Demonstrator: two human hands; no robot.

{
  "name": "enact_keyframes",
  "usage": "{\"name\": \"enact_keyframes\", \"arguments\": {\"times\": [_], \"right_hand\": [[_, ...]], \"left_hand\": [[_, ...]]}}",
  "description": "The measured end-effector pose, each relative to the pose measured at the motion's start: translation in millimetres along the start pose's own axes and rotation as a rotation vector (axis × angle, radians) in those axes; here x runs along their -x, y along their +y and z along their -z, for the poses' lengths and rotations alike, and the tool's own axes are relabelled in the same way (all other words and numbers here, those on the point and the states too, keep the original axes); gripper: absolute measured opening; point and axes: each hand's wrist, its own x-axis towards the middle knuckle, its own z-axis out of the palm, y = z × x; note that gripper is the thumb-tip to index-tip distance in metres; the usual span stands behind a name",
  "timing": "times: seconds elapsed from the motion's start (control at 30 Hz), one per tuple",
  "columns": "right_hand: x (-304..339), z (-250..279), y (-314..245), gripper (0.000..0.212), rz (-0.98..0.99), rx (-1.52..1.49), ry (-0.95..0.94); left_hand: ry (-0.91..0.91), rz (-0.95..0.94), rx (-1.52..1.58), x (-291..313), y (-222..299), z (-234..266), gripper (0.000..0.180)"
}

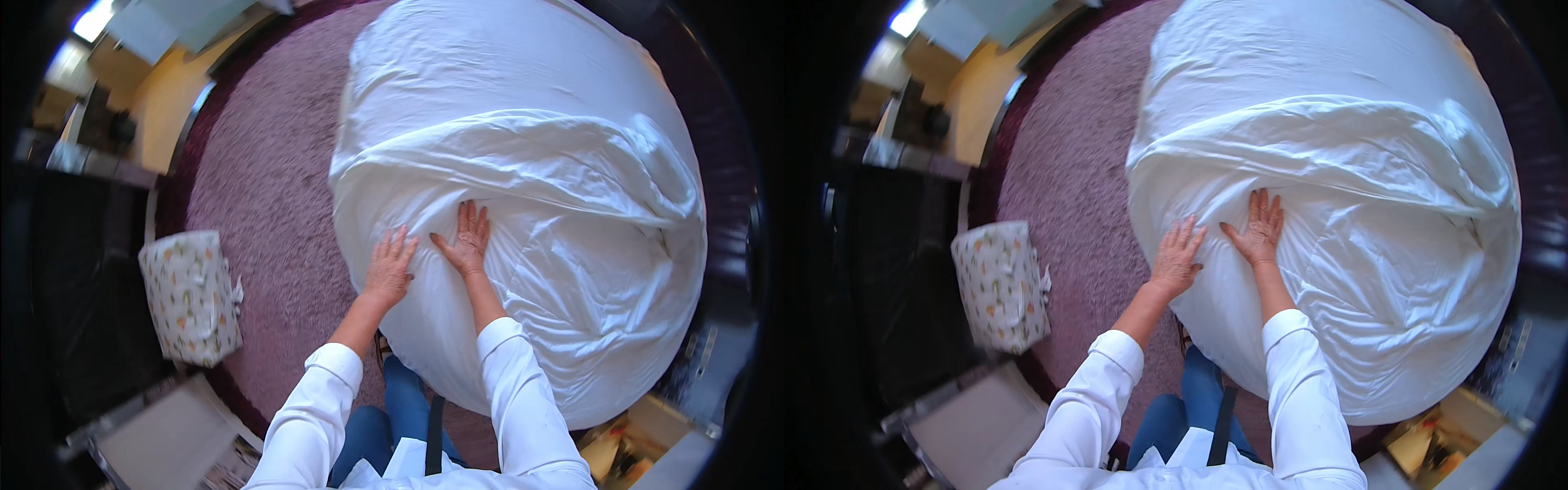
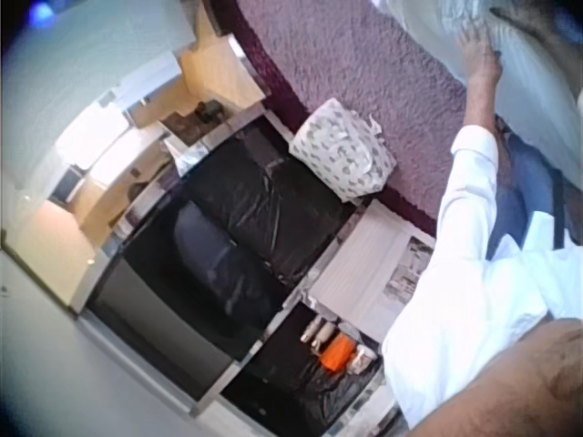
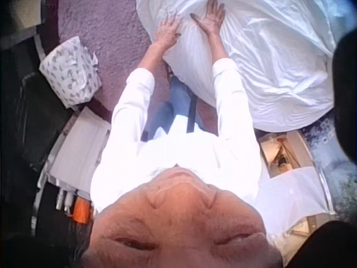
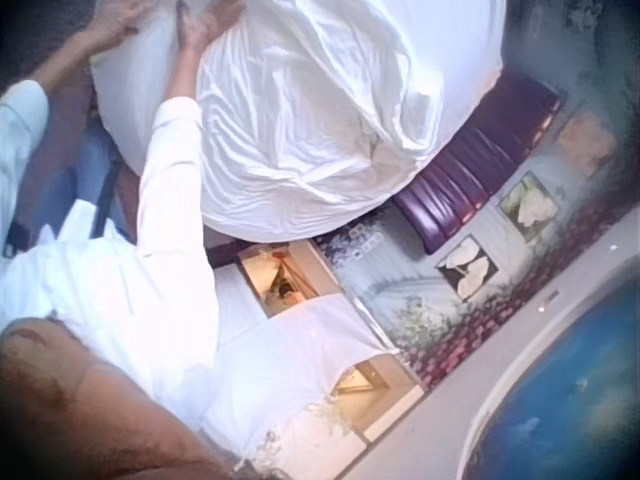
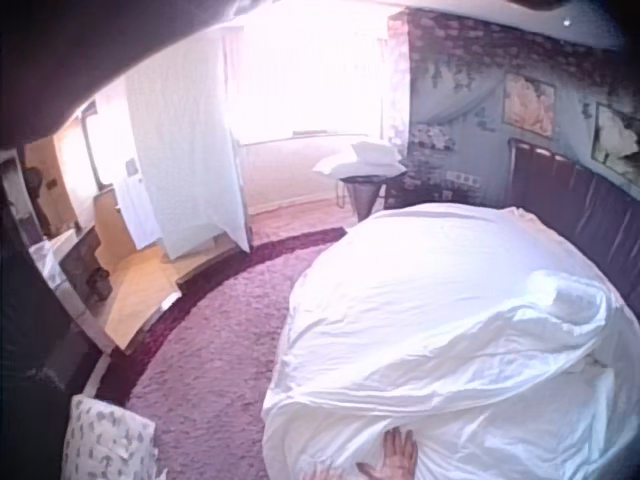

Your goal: The person spreads a white fitted sheet over a large round bed, tucks the edges, and smooths the surface. They then place a white pillow on the bed and continue to adjust the sheet around the mattress.

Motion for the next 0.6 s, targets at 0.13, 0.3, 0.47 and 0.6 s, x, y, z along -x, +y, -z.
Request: {"name": "enact_keyframes", "arguments": {"times": [0.13,0.3,0.47,0.6], "right_hand": [[-40,-12,13,0.099,-0.204,-0.381,0.192],[-91,12,54,0.038,-0.785,-1.818,0.43],[-152,39,102,0.029,-0.9,-2.047,0.6],[-201,74,94,0.032,-0.743,-1.718,0.816]], "left_hand": [[-0.19,-0.035,-0.007,-29,-20,3,0.081],[-0.339,-0.04,-0.011,-39,-39,12,0.082],[-0.451,-0.118,0.008,-48,-59,19,0.085],[-0.537,-0.26,0.083,-56,-79,27,0.085]]}}
